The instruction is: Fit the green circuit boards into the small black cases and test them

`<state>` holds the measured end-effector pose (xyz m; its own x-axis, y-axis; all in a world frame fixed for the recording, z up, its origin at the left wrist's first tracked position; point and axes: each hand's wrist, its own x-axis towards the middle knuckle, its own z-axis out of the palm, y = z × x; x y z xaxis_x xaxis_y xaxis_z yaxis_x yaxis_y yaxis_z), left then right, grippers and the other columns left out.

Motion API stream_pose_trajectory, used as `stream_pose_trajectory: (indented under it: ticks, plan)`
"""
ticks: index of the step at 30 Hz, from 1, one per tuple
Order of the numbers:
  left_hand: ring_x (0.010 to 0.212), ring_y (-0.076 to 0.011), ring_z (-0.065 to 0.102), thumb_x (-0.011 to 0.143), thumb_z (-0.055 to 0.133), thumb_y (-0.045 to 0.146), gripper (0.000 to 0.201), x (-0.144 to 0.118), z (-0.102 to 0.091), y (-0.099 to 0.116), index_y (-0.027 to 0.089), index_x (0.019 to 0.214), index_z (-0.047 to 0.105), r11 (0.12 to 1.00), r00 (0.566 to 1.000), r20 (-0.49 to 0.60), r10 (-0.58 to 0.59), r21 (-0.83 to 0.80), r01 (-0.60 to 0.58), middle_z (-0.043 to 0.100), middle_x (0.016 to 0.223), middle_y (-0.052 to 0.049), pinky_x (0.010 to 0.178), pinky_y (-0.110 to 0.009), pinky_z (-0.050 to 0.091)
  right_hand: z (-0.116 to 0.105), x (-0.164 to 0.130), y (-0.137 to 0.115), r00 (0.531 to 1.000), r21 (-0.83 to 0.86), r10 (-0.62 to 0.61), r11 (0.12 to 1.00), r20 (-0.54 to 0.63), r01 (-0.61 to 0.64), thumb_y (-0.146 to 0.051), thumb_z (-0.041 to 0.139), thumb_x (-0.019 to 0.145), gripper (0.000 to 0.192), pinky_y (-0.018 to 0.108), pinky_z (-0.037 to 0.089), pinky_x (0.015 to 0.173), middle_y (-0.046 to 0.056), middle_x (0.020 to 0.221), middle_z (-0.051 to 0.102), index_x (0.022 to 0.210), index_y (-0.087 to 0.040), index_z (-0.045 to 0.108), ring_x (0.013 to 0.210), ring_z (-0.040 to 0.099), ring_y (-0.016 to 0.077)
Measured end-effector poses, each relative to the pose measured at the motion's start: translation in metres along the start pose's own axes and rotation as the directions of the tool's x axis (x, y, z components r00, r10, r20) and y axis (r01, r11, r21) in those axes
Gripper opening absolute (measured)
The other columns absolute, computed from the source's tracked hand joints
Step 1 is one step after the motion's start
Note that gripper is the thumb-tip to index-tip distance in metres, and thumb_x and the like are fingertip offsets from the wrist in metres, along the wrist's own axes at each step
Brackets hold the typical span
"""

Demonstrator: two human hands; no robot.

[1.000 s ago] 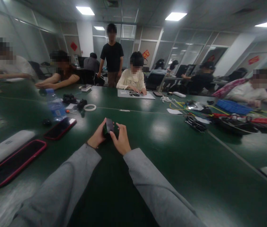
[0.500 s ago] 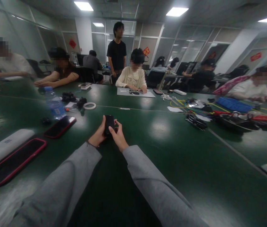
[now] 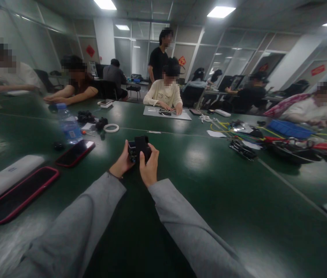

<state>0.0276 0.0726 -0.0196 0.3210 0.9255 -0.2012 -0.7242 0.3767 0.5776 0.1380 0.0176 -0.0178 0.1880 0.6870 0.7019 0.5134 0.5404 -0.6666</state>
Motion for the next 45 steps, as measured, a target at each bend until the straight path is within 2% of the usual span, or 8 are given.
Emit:
stream_pose_trajectory:
  ticks: [9, 14, 18, 21, 32, 37, 41, 45]
  plan:
    - [0.084, -0.0227, 0.066, 0.077, 0.044, 0.066, 0.058, 0.002, -0.001, 0.003, 0.012, 0.093, 0.060, 0.995, 1.000, 0.022, 0.008, -0.095, -0.006, 0.067, 0.091, -0.013, 0.072, -0.033, 0.054, -0.006, 0.012, 0.040, 0.962, -0.005, 0.255, 0.967, 0.102, -0.256, -0.041, 0.032, 0.092, 0.045, 0.037, 0.033, 0.103, 0.001, 0.132, 0.046, 0.134, -0.029, 0.039, 0.118, 0.045, 0.0166]
    - [0.088, -0.0235, 0.065, 0.077, 0.046, 0.065, 0.057, 0.002, -0.001, 0.003, 0.013, 0.098, 0.057, 0.997, 0.998, 0.066, -0.009, -0.070, 0.014, 0.066, 0.101, -0.015, 0.073, -0.035, 0.054, -0.003, 0.013, 0.056, 0.911, 0.009, 0.400, 0.915, 0.098, -0.403, -0.052, 0.031, 0.089, 0.053, 0.037, 0.034, 0.101, 0.008, 0.126, 0.050, 0.129, -0.020, 0.044, 0.116, 0.046, 0.0195]
    - [0.089, -0.0236, 0.065, 0.077, 0.046, 0.064, 0.056, -0.002, 0.002, 0.003, 0.013, 0.098, 0.057, 0.999, 0.998, 0.065, -0.019, -0.026, 0.021, 0.066, 0.102, -0.015, 0.073, -0.035, 0.054, 0.000, 0.014, 0.059, 0.919, -0.165, 0.386, 0.914, 0.083, -0.369, -0.055, 0.050, 0.077, 0.067, 0.040, 0.029, 0.103, 0.014, 0.123, 0.044, 0.128, -0.013, 0.044, 0.119, 0.038, 0.0256]
    - [0.091, -0.0238, 0.065, 0.078, 0.044, 0.063, 0.055, -0.003, 0.004, 0.003, 0.013, 0.098, 0.056, 1.000, 0.998, 0.068, -0.013, -0.022, 0.014, 0.066, 0.102, -0.016, 0.074, -0.035, 0.054, 0.000, 0.013, 0.059, 0.925, -0.283, 0.377, 0.894, 0.054, -0.348, -0.051, 0.058, 0.070, 0.069, 0.043, 0.029, 0.102, 0.014, 0.122, 0.039, 0.126, -0.014, 0.046, 0.117, 0.034, 0.0281]
    - [0.104, -0.0264, 0.060, 0.079, 0.041, 0.065, 0.056, -0.001, 0.001, 0.004, 0.015, 0.100, 0.053, 0.998, 0.997, 0.072, 0.012, -0.060, -0.007, 0.063, 0.110, -0.017, 0.082, -0.039, 0.051, -0.004, 0.013, 0.053, 0.930, -0.268, 0.368, 0.894, -0.018, -0.359, -0.052, 0.053, 0.074, 0.062, 0.045, 0.033, 0.096, 0.014, 0.121, 0.041, 0.123, -0.015, 0.044, 0.114, 0.037, 0.0272]
    - [0.105, -0.0266, 0.060, 0.079, 0.039, 0.066, 0.056, -0.001, 0.000, 0.005, 0.015, 0.099, 0.053, 0.996, 0.997, 0.069, 0.022, -0.083, -0.017, 0.062, 0.112, -0.016, 0.080, -0.039, 0.052, -0.003, 0.011, 0.042, 0.960, -0.343, 0.281, 0.902, 0.003, -0.263, -0.051, 0.060, 0.068, 0.070, 0.046, 0.034, 0.094, 0.013, 0.122, 0.039, 0.125, -0.017, 0.040, 0.115, 0.036, 0.0285]
    - [0.105, -0.0267, 0.060, 0.079, 0.039, 0.066, 0.056, -0.001, 0.000, 0.005, 0.015, 0.099, 0.053, 0.996, 0.998, 0.068, 0.019, -0.087, -0.013, 0.062, 0.112, -0.017, 0.080, -0.039, 0.052, -0.005, 0.011, 0.045, 0.955, -0.354, 0.291, 0.901, 0.063, -0.251, -0.039, 0.057, 0.070, 0.058, 0.046, 0.035, 0.092, 0.012, 0.119, 0.043, 0.122, -0.017, 0.043, 0.111, 0.039, 0.0272]
    - [0.106, -0.0268, 0.059, 0.080, 0.038, 0.066, 0.055, -0.004, 0.002, 0.006, 0.016, 0.098, 0.053, 0.996, 0.998, 0.060, 0.019, -0.092, -0.013, 0.061, 0.113, -0.017, 0.080, -0.040, 0.052, -0.015, 0.020, 0.059, 0.937, -0.367, 0.348, 0.875, 0.027, -0.314, -0.033, 0.052, 0.070, 0.049, 0.048, 0.033, 0.093, 0.011, 0.117, 0.046, 0.117, -0.018, 0.047, 0.110, 0.039, 0.0274]
